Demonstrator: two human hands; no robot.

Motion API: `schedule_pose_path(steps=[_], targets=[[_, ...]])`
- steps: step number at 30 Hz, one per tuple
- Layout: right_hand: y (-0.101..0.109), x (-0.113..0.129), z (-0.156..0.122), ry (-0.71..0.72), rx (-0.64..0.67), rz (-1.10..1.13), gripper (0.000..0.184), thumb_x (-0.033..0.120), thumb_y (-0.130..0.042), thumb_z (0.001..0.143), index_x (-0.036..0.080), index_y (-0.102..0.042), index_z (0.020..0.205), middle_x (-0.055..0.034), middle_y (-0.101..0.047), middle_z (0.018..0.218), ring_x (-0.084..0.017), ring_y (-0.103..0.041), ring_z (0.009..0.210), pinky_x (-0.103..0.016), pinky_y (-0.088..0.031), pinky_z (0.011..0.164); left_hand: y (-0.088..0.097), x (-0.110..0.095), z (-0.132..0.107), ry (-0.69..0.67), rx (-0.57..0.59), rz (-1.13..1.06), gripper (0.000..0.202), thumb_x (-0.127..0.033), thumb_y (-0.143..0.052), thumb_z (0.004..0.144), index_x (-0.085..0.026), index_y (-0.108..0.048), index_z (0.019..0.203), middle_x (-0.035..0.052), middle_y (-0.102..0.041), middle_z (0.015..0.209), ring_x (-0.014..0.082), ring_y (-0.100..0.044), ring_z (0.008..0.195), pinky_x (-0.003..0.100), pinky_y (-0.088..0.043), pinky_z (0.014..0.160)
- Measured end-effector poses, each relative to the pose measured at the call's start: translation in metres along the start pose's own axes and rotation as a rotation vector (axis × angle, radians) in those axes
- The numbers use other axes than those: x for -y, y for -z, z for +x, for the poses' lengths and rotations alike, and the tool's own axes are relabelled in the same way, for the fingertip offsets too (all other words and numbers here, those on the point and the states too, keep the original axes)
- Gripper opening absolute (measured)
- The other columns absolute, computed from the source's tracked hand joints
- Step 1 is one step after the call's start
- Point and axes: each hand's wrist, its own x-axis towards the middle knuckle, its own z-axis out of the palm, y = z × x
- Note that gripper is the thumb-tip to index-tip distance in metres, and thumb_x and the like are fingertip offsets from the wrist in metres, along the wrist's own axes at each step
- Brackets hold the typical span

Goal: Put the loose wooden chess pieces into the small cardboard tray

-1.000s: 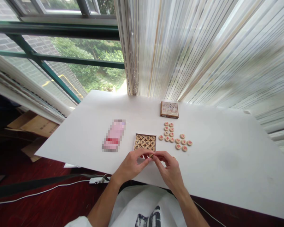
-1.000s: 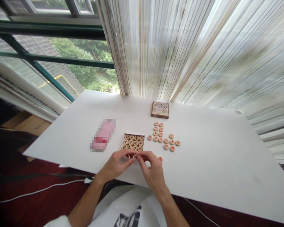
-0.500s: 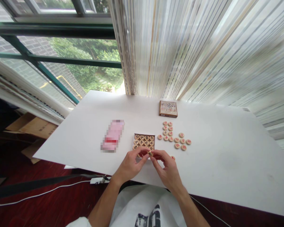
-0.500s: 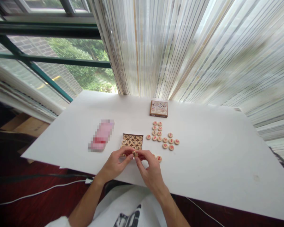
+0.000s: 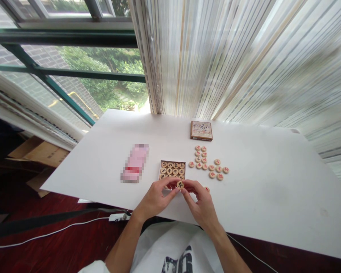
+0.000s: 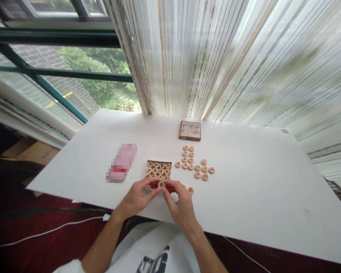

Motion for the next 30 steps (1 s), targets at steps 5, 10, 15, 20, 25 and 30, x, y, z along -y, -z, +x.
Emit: schedule_pose_path(steps=[5, 10, 15, 20, 25, 30], targets=[[0.000, 0.003, -0.001, 0.000, 0.010, 0.006, 0.022, 0.032, -0.061, 0.098, 0.024, -0.068, 0.118, -0.0081, -0.073, 0.105, -0.020, -0.071, 0.091, -0.037, -0.062, 0.085, 0.002, -0.003, -0.002, -0.010, 0.006, -0.009, 0.030, -0.037, -0.063, 0.095, -0.026, -0.068, 0.123, 0.0034, -0.074, 0.114, 0.0167, -0.069, 0.094, 0.030, -0.058, 0.087], [-0.004, 0.005, -0.003, 0.051, 0.014, -0.030, 0.017, 0.028, -0.061, 0.098, 0.026, -0.070, 0.112, -0.0057, -0.072, 0.100, -0.018, -0.070, 0.083, -0.034, -0.059, 0.079, 0.006, -0.004, -0.003, -0.012, 0.010, 0.006, 0.024, -0.037, -0.063, 0.095, -0.024, -0.070, 0.114, 0.0039, -0.075, 0.105, 0.0170, -0.068, 0.089, 0.029, -0.058, 0.082], [0.001, 0.005, -0.003, 0.085, -0.029, -0.114, 0.018, 0.024, -0.058, 0.098, 0.026, -0.069, 0.112, -0.0049, -0.070, 0.099, -0.017, -0.068, 0.079, -0.033, -0.057, 0.078, 0.011, 0.000, 0.000, 0.003, -0.080, 0.060, 0.020, -0.035, -0.063, 0.095, -0.023, -0.069, 0.109, 0.0030, -0.074, 0.103, 0.0160, -0.068, 0.086, 0.028, -0.056, 0.080], [0.014, 0.003, -0.010, 0.128, -0.079, -0.220, 0.018, 0.021, -0.056, 0.099, 0.026, -0.067, 0.112, -0.0049, -0.068, 0.097, -0.015, -0.064, 0.073, -0.030, -0.056, 0.071, 0.011, -0.002, 0.005, -0.006, -0.101, 0.151, 0.015, -0.033, -0.063, 0.095, -0.024, -0.068, 0.105, 0.0007, -0.074, 0.102, 0.0150, -0.068, 0.083, 0.027, -0.055, 0.080], [0.015, -0.010, -0.025, 0.187, -0.035, -0.287, 0.026, 0.016, -0.055, 0.098, 0.028, -0.066, 0.118, -0.0049, -0.069, 0.100, -0.017, -0.066, 0.077, -0.032, -0.059, 0.076, 0.004, -0.007, 0.013, -0.071, 0.034, 0.287, 0.013, -0.032, -0.064, 0.095, -0.027, -0.071, 0.104, -0.0006, -0.076, 0.101, 0.0178, -0.070, 0.089, 0.033, -0.052, 0.088], [0.008, -0.025, -0.036, 0.209, -0.009, -0.351, 0.031, 0.014, -0.055, 0.097, 0.028, -0.065, 0.123, -0.0081, -0.068, 0.118, -0.022, -0.069, 0.107, -0.036, -0.059, 0.094, -0.002, -0.007, 0.018, -0.066, 0.062, 0.474, 0.013, -0.037, -0.068, 0.093, -0.027, -0.074, 0.097, -0.0006, -0.078, 0.096, 0.0196, -0.069, 0.085, 0.038, -0.045, 0.090]])
